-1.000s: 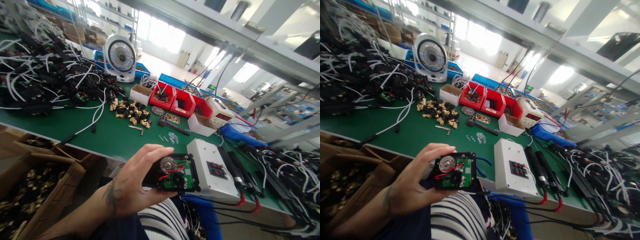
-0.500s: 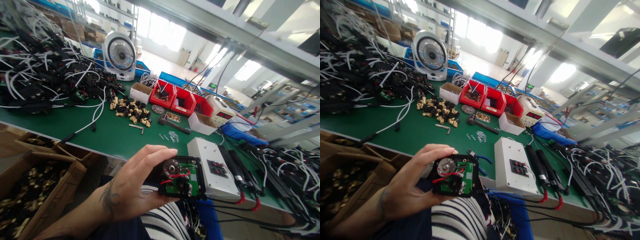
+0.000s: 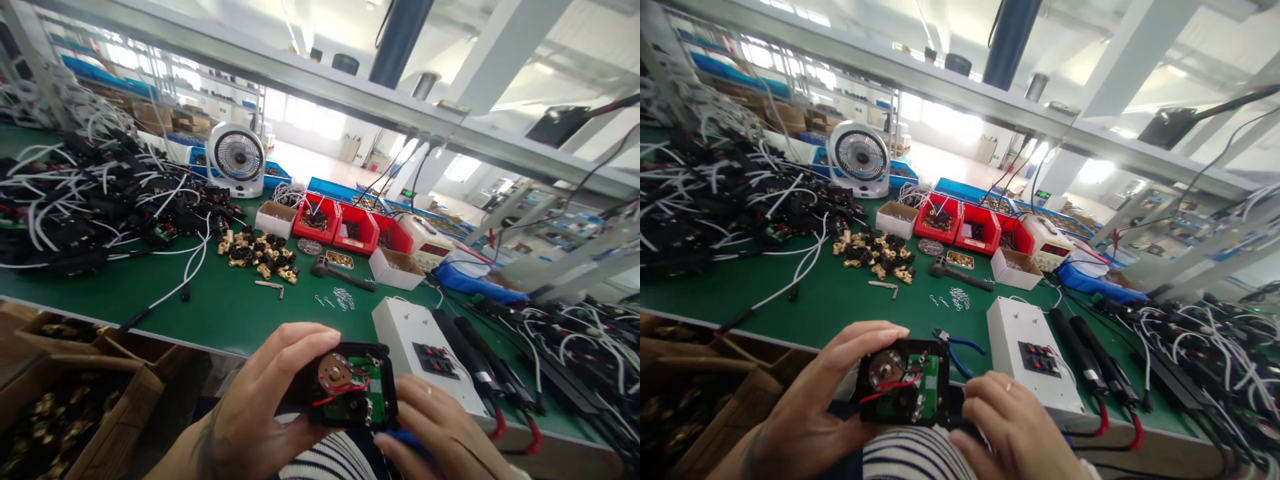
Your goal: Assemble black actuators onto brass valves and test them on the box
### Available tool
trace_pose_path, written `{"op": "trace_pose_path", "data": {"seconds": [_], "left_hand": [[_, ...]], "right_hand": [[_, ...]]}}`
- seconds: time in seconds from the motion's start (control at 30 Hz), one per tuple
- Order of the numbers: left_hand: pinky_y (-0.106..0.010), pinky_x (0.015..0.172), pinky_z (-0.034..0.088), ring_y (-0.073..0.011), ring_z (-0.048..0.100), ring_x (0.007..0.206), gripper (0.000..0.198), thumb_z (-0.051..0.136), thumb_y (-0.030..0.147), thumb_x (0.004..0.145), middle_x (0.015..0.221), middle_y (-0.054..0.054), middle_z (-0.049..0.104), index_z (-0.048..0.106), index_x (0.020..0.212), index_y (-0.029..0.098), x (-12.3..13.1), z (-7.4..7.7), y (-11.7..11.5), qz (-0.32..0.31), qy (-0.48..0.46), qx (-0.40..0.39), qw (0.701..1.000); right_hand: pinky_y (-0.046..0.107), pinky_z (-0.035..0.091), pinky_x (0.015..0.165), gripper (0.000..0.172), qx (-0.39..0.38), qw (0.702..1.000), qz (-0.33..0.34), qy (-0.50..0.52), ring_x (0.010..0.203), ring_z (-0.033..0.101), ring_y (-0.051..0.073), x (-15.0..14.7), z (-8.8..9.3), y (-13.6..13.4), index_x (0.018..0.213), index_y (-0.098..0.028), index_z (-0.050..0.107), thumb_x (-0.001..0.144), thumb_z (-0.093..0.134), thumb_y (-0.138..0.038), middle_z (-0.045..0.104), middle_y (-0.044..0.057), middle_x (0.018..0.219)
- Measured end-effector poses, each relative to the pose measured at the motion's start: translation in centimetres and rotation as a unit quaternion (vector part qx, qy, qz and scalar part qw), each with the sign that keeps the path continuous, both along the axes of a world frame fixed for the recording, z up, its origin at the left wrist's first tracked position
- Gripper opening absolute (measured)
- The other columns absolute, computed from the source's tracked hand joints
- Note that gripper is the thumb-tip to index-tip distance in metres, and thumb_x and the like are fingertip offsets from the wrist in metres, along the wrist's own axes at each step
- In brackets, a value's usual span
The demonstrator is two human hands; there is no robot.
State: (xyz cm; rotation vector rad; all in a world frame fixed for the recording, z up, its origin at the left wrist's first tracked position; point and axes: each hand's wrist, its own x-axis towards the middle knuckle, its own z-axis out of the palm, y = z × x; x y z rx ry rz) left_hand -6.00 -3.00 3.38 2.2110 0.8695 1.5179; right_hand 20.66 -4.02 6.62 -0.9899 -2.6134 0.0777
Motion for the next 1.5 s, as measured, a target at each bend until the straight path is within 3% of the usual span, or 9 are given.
{"op": "trace_pose_path", "data": {"seconds": [0.07,0.17,0.3,0.43,0.57,0.93,1.33,1.43,1.5], "left_hand": [[-0.015,0.112,0.035,-0.0110,0.049,0.128,0.053,0.062,0.027,0.091,0.131,-0.005,0.056,0.039,0.138,0.022,0.0,0.1,-0.1,-0.002,0.000,0.008,1.000],[-0.017,0.111,0.037,-0.0112,0.049,0.128,0.054,0.064,0.025,0.090,0.132,-0.004,0.055,0.039,0.139,0.025,0.1,0.0,-0.2,-0.005,-0.003,0.000,1.000],[-0.026,0.107,0.043,-0.0164,0.053,0.126,0.057,0.072,0.031,0.084,0.134,-0.002,0.055,0.044,0.133,0.031,0.2,-1.0,1.1,0.027,0.008,-0.127,0.992],[-0.040,0.101,0.048,-0.0230,0.059,0.114,0.048,0.068,0.037,0.085,0.127,-0.006,0.058,0.051,0.128,0.025,0.2,-3.4,4.3,0.050,-0.014,-0.278,0.959],[-0.044,0.107,0.042,-0.0254,0.054,0.122,0.049,0.068,0.037,0.085,0.130,-0.010,0.055,0.052,0.129,0.021,-0.4,-4.4,5.2,0.027,-0.007,-0.277,0.960],[-0.031,0.104,0.048,-0.0220,0.053,0.124,0.065,0.077,0.039,0.078,0.136,-0.003,0.053,0.049,0.136,0.035,-1.6,0.0,-0.1,-0.106,-0.071,-0.152,0.980],[-0.022,0.098,0.051,-0.0174,0.056,0.119,0.066,0.077,0.040,0.078,0.130,-0.003,0.057,0.049,0.137,0.031,-1.7,0.7,-1.0,-0.101,-0.048,-0.092,0.989],[-0.023,0.101,0.049,-0.0175,0.054,0.121,0.067,0.078,0.041,0.076,0.130,-0.002,0.056,0.050,0.136,0.032,-0.9,0.4,-1.0,-0.100,-0.067,-0.105,0.987],[-0.026,0.103,0.048,-0.0188,0.053,0.121,0.069,0.079,0.044,0.073,0.130,-0.002,0.056,0.050,0.134,0.033,0.2,-0.3,-1.0,-0.091,-0.094,-0.119,0.984]], "right_hand": [[0.025,0.055,0.060,0.026,-0.068,0.997,-0.044,-0.007,0.065,0.066,0.015,1.3,0.2,3.1,0.077,-0.022,0.065,0.096,0.050,-0.031,0.070,0.003,0.075],[0.034,0.058,0.070,0.030,-0.030,0.974,-0.217,0.059,0.075,0.069,0.022,5.1,-0.3,7.8,0.089,-0.021,0.068,0.091,0.053,-0.046,0.073,0.008,0.086],[0.045,0.057,0.081,0.048,-0.032,0.930,-0.338,0.143,0.088,0.071,0.030,8.9,-2.4,12.2,0.103,-0.019,0.070,0.082,0.051,-0.058,0.075,0.014,0.100],[0.044,0.056,0.086,0.040,-0.082,0.932,-0.321,0.147,0.089,0.071,0.030,9.0,-4.1,13.6,0.073,-0.024,0.072,0.078,0.053,-0.059,0.077,0.009,0.091],[0.046,0.056,0.084,0.041,-0.086,0.922,-0.339,0.165,0.089,0.071,0.031,8.6,-4.7,13.5,0.088,-0.021,0.073,0.079,0.051,-0.055,0.077,0.011,0.092],[0.040,0.052,0.087,0.044,-0.080,0.915,-0.363,0.159,0.092,0.068,0.028,8.8,-5.0,13.5,0.078,-0.021,0.073,0.084,0.045,-0.054,0.076,0.011,0.093],[0.046,0.049,0.094,0.044,0.014,0.908,-0.363,0.209,0.099,0.066,0.031,7.8,-3.4,11.8,0.082,-0.022,0.070,0.086,0.050,-0.060,0.073,0.013,0.097],[0.042,0.052,0.095,0.042,-0.021,0.902,-0.276,0.332,0.101,0.067,0.027,4.3,-2.6,7.4,0.103,-0.023,0.069,0.087,0.056,-0.060,0.072,0.011,0.106],[0.041,0.053,0.097,0.063,-0.140,0.886,-0.100,0.431,0.109,0.066,0.027,0.8,-2.7,3.9,0.127,-0.027,0.060,0.081,0.057,-0.070,0.070,0.009,0.116]]}}
